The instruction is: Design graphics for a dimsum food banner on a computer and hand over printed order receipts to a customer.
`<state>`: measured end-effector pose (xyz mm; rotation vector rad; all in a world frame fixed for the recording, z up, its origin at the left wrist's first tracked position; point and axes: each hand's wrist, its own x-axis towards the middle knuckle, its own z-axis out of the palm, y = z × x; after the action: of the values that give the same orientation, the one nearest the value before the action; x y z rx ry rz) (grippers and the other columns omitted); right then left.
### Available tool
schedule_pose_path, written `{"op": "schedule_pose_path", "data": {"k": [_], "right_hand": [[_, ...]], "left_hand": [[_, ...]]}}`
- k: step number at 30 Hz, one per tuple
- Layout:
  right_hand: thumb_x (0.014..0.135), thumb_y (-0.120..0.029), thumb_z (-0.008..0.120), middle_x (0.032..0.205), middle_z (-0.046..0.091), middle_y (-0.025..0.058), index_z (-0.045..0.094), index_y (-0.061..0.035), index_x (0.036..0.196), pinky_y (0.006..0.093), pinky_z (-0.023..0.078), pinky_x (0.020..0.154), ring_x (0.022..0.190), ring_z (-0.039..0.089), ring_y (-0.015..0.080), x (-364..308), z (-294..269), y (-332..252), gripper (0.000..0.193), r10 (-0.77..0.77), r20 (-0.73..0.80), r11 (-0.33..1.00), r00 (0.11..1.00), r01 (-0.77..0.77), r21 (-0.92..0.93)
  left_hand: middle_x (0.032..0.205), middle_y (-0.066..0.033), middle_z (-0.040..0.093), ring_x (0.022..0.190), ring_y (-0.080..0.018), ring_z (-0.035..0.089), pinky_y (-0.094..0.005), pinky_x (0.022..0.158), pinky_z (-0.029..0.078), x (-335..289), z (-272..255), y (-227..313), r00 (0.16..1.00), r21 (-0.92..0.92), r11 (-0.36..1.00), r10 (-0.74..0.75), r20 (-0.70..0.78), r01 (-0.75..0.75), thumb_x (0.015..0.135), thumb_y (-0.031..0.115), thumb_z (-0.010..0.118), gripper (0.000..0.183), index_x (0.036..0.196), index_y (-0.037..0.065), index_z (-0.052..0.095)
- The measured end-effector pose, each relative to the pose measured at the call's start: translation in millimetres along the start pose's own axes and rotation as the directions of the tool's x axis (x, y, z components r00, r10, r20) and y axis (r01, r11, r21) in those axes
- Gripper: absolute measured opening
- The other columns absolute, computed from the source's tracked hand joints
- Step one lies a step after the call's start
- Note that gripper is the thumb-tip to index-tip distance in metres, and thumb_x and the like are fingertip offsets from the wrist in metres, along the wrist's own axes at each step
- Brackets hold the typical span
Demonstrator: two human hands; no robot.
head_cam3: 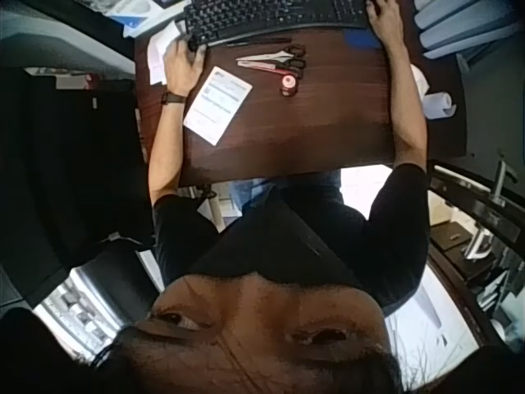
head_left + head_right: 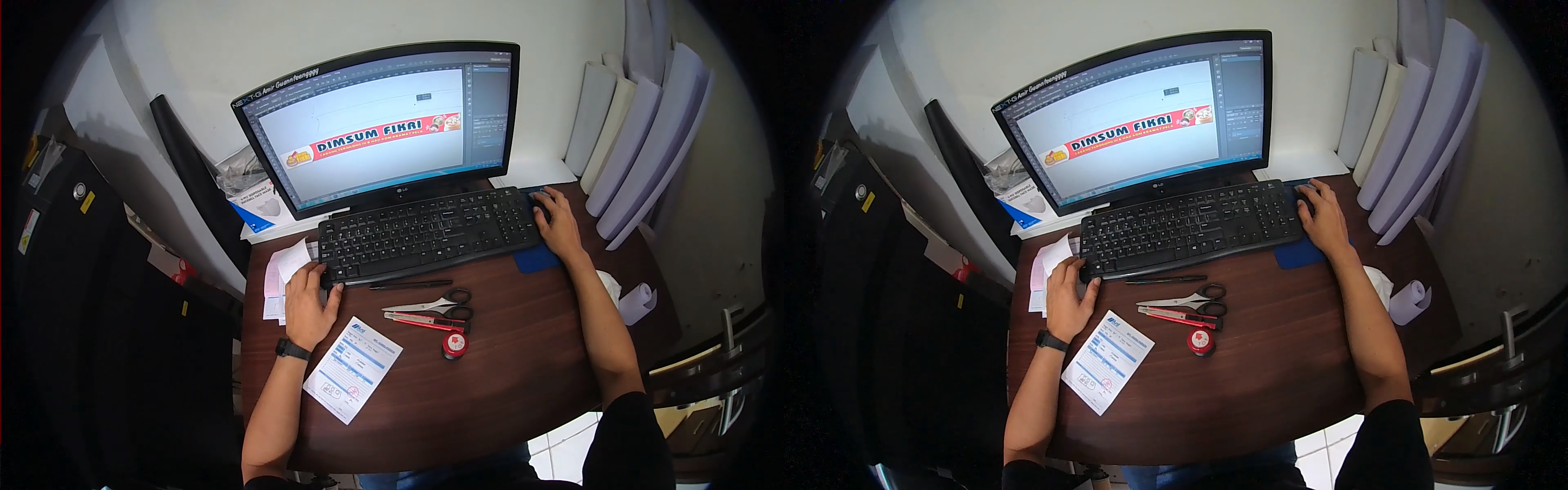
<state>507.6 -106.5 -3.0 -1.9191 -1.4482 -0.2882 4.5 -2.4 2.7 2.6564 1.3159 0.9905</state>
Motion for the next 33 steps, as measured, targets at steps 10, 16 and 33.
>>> {"op": "schedule_pose_path", "data": {"k": [10, 16, 33], "right_hand": [[0.097, -0.018, 0.065, 0.146, 0.055, 0.0187, 0.069, -0.0075, 0.131, 0.0451, 0.045, 0.111, 0.134, 0.053, 0.0374, -0.3, 1.0, 2.7, 0.036, 0.009, 0.001, 1.0, 1.0, -0.009, 0.011], [0.096, -0.018, 0.066, 0.144, 0.056, 0.0197, 0.068, -0.0052, 0.131, 0.045, 0.046, 0.11, 0.132, 0.054, 0.039, -0.2, 0.9, 1.9, 0.037, -0.013, -0.014, 1.0, 1.0, 0.013, -0.003], [0.093, -0.024, 0.066, 0.14, 0.059, 0.0185, 0.067, -0.0034, 0.13, 0.0482, 0.047, 0.108, 0.129, 0.057, 0.0382, 3.4, 5.9, 9.2, 0.042, 0.007, -0.06, 1.0, 0.998, -0.005, 0.021]], "left_hand": [[0.13, -0.0177, 0.061, 0.121, -0.037, 0.057, -0.0451, 0.104, 0.043, -0.8, 0.5, -1.4, 1.0, -0.013, 1.0, -0.015, 0.025, 0.015, 0.091, 0.024, 0.073, 0.046, 0.128, -0.001, 0.062], [0.129, -0.0174, 0.061, 0.119, -0.0371, 0.057, -0.0452, 0.103, 0.043, -3.2, 1.5, -2.4, 1.0, 0.0, 1.0, 0.013, 0.003, -0.013, 0.091, 0.024, 0.073, 0.046, 0.127, -0.001, 0.062], [0.108, -0.0161, 0.066, 0.105, -0.0381, 0.064, -0.047, 0.091, 0.051, 96.6, 56.1, 102.2, 0.914, -0.091, 0.944, 0.329, 0.235, -0.316, 0.092, 0.034, 0.074, 0.039, 0.111, 0.001, 0.071]]}}
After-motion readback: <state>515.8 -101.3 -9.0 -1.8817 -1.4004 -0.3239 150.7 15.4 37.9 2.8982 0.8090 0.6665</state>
